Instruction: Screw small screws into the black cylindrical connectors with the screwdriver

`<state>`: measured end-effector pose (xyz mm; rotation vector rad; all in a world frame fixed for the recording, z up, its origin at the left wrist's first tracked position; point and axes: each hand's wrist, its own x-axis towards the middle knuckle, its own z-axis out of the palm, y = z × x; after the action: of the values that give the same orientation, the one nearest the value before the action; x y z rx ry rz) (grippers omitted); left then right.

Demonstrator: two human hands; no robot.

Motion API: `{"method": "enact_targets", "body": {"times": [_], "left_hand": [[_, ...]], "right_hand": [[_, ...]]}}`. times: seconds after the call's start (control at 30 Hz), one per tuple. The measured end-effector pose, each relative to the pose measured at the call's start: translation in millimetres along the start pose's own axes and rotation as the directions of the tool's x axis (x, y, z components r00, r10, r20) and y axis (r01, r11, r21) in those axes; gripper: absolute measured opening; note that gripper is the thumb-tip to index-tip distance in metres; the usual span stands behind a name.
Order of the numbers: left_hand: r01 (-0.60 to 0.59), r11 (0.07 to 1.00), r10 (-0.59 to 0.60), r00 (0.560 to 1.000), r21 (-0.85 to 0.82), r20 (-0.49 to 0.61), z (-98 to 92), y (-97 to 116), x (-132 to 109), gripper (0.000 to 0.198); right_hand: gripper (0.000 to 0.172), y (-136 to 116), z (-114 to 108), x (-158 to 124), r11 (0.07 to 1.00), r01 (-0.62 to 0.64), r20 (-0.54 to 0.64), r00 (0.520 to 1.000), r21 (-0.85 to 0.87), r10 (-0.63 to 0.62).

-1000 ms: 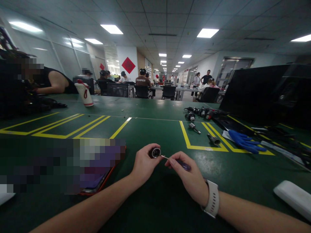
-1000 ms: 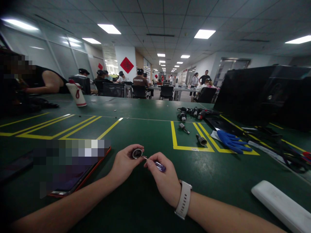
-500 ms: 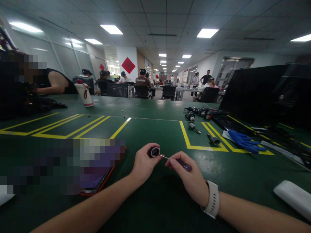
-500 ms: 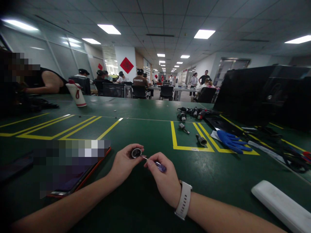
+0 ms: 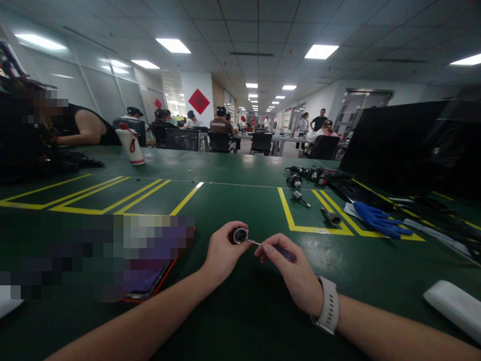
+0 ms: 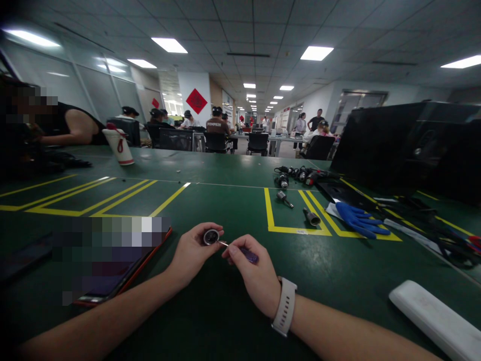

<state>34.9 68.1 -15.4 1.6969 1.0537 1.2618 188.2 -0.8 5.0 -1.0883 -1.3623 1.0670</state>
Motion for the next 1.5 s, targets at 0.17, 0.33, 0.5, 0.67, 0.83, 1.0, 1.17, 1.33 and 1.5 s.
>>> {"method": "enact_targets", "body": {"times": [0.17,0.33,0.5,0.67,0.83,1.0,1.17,1.33,1.5], "left_hand": [[0.002,1.000,-0.002,1.000,0.003,-0.008,0.6,-1.7,0.2,0.029],[-0.003,0.998,0.002,1.000,0.058,0.005,1.0,2.3,-0.5,0.026],[0.005,0.998,-0.007,0.999,0.066,0.038,0.5,3.0,-1.2,0.027],[-0.023,0.996,0.020,0.999,0.085,0.039,1.1,0.6,-0.3,0.027],[-0.024,0.993,0.019,0.999,0.118,0.041,0.1,2.6,-0.5,0.026],[-0.038,0.979,0.028,0.998,0.203,0.049,-0.3,2.8,-1.9,0.027],[-0.064,0.965,0.053,0.997,0.254,0.051,1.2,0.9,-2.0,0.030],[-0.077,0.960,0.061,0.996,0.268,0.066,2.1,0.3,-1.6,0.031],[-0.074,0.962,0.055,0.995,0.263,0.078,1.0,-1.9,-2.4,0.030]], "right_hand": [[0.019,2.6,-0.6,0.4,1.000,0.025,-0.003,1.000,0.006,-0.025],[0.020,-0.6,0.0,-2.6,0.997,0.047,-0.015,0.999,-0.063,-0.048],[0.019,-3.2,1.2,-5.9,0.989,0.073,0.032,0.997,-0.125,-0.070],[0.018,-3.6,2.5,-7.2,0.971,0.127,0.029,0.992,-0.204,-0.123],[0.020,-4.3,1.9,-7.9,0.962,0.117,-0.007,0.992,-0.247,-0.123],[0.019,-3.6,2.7,-6.9,0.947,0.150,-0.032,0.986,-0.285,-0.166],[0.015,2.4,6.8,-8.3,0.876,0.243,-0.021,0.961,-0.418,-0.276],[0.014,5.3,8.8,-9.1,0.835,0.270,0.015,0.954,-0.480,-0.300],[0.018,-0.7,5.5,-7.8,0.897,0.201,-0.001,0.976,-0.393,-0.218]]}}
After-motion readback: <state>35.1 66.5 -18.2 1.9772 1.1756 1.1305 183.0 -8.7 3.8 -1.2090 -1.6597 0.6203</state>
